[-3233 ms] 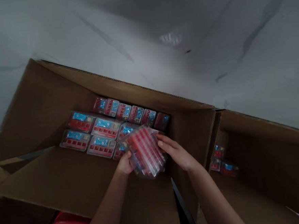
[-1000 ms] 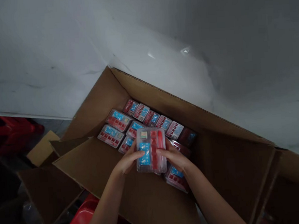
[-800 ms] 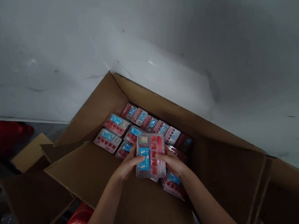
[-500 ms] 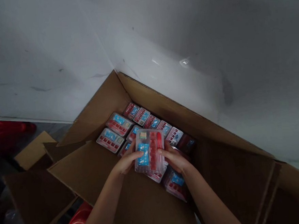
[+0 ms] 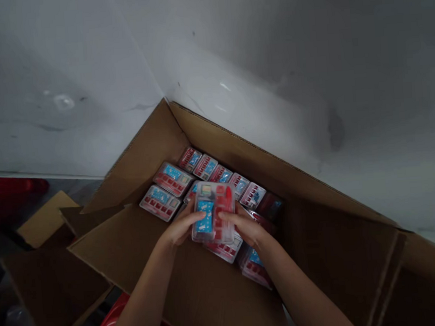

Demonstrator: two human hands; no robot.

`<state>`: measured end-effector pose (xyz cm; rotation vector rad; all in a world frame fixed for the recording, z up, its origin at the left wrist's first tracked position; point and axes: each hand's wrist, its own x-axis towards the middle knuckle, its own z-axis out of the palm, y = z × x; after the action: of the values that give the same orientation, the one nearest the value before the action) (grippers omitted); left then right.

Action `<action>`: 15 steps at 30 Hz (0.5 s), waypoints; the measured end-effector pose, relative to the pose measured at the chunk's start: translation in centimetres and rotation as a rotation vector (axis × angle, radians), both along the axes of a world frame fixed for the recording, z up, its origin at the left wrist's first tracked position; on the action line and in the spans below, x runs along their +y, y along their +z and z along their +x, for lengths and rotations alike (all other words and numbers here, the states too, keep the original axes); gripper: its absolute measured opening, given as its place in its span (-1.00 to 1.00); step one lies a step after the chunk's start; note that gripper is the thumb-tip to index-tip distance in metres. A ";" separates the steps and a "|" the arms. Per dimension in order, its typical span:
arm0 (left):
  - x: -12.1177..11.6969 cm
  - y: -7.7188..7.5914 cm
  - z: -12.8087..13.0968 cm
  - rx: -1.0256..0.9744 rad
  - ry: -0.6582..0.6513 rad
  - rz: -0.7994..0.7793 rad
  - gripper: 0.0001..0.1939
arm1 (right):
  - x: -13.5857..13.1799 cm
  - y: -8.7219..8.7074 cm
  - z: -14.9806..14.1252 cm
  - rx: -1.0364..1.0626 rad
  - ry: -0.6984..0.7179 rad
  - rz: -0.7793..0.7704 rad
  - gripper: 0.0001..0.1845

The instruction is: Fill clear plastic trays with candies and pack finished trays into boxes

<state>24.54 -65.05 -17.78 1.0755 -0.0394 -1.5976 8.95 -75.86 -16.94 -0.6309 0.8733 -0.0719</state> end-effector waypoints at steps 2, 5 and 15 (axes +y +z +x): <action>-0.7 -0.2 0.3 -0.019 0.033 0.000 -0.17 | -0.4 -0.6 0.2 0.029 -0.007 0.047 -0.47; -1.2 -0.8 1.0 -0.085 0.205 0.056 -0.24 | -1.8 -2.1 1.0 0.062 -0.048 0.075 -0.55; 9.8 3.7 -3.5 -0.789 0.240 0.339 -0.59 | -6.7 -11.1 11.4 -0.052 -0.371 -0.167 -0.51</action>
<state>21.03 -55.22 -14.13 1.8494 -0.1643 -0.9043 20.38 -82.52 -28.06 -0.6131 0.9318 -0.4982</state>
